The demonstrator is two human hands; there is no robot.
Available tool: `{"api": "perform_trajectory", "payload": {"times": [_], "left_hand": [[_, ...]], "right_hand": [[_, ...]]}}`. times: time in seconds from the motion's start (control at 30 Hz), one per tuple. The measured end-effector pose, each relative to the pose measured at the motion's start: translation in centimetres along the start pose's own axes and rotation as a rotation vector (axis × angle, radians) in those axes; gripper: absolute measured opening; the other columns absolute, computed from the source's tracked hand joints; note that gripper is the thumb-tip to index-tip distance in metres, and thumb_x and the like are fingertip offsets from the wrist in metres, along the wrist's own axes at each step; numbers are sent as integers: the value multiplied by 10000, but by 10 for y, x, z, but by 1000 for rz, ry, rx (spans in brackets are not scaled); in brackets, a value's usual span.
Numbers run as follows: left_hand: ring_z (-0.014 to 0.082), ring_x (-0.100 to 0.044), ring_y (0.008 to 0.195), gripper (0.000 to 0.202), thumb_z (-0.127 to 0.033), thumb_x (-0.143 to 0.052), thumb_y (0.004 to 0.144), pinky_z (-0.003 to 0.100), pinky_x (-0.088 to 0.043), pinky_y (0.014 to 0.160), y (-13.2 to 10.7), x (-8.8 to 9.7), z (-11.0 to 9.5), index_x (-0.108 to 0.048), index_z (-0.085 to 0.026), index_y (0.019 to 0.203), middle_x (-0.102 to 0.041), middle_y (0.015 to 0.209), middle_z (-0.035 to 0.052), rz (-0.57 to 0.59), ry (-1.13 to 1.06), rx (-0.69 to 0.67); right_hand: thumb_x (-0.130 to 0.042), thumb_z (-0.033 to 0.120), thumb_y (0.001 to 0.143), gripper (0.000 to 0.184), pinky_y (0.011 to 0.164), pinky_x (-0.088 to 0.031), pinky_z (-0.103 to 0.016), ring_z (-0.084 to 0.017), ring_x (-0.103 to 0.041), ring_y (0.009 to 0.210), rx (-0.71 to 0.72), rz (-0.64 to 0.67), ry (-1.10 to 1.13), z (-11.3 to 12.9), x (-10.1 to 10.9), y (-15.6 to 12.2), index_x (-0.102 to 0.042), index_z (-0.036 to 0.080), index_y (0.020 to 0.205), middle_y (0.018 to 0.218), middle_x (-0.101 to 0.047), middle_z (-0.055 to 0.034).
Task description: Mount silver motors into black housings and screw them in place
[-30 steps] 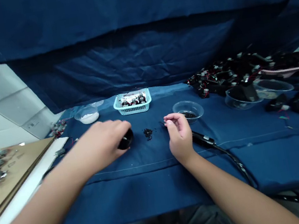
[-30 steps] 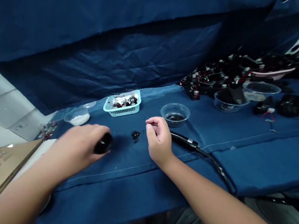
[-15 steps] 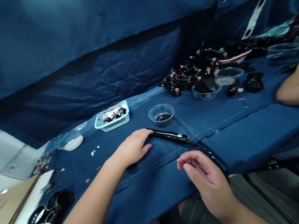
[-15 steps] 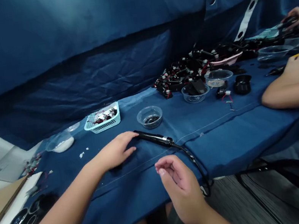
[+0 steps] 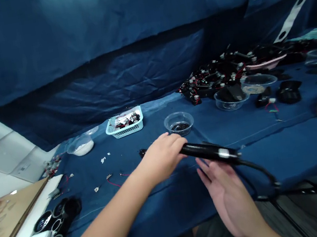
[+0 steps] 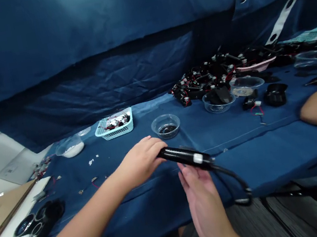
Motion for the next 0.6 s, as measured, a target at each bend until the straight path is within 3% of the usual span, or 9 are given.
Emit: {"api": "perform_trajectory", "payload": {"times": [0.13,0.23,0.27,0.33,0.4,0.47,0.6], "left_hand": [[260,-650,1272,300,-254,-543,1107,513,-383,1277,-3,6,-39,-546,-139,1384,-701,1315,119,-181,51,-33],[280,-623,1340,354,-240,-575,1095,541,-386,1268,4,23,-31,-531,-138,1431,-677,1413,151,-324,35,-52],[277,-620,1349,357,-263,-604,1088,531,-406,1251,4,33,-22,-546,-159,1425,-675,1429,145,-360,-5,-50],[230,-656,1275,316,-349,-653,1074,418,-506,1134,-5,52,5,-609,-203,1350,-710,1367,97,-412,-135,-37],[187,-685,1114,227,-380,-595,1100,349,-533,1014,-29,63,45,-654,-218,1248,-744,1197,47,-467,-168,221],[178,-669,985,215,-361,-510,1118,335,-523,929,-63,51,84,-679,-227,1125,-738,1069,23,-332,-131,527],[209,-662,862,171,-293,-599,1021,344,-511,803,-116,-1,126,-732,-195,975,-723,933,48,-140,-182,654]], "right_hand": [[-882,479,841,350,1049,-641,-426,-220,-784,1116,229,-32,223,23,-51,22,-777,281,1110,1142,-818,-13],[-844,394,876,204,1014,-652,-397,-153,-764,888,332,90,329,43,-90,43,-742,238,958,895,-766,30],[-836,328,876,159,1036,-643,-401,-139,-748,860,342,151,334,49,-102,51,-718,230,918,858,-739,42],[-814,272,878,147,1054,-635,-415,-120,-717,801,338,226,325,58,-119,66,-676,222,877,819,-694,58],[-790,240,882,134,1072,-626,-439,-117,-713,803,289,263,302,62,-130,82,-658,218,879,842,-692,55],[-767,219,884,118,1085,-619,-441,-122,-724,842,258,281,274,62,-135,97,-649,216,881,900,-717,39],[-777,211,852,137,1089,-618,-437,-126,-722,861,246,258,223,45,-128,115,-644,215,884,920,-726,28]]}}
Point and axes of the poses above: each hand's wrist, its own y-axis towards the middle knuckle, its own x-axis out of the back of the hand, z = x × y, the point moved 4 cm from there along y, towards the middle knuckle
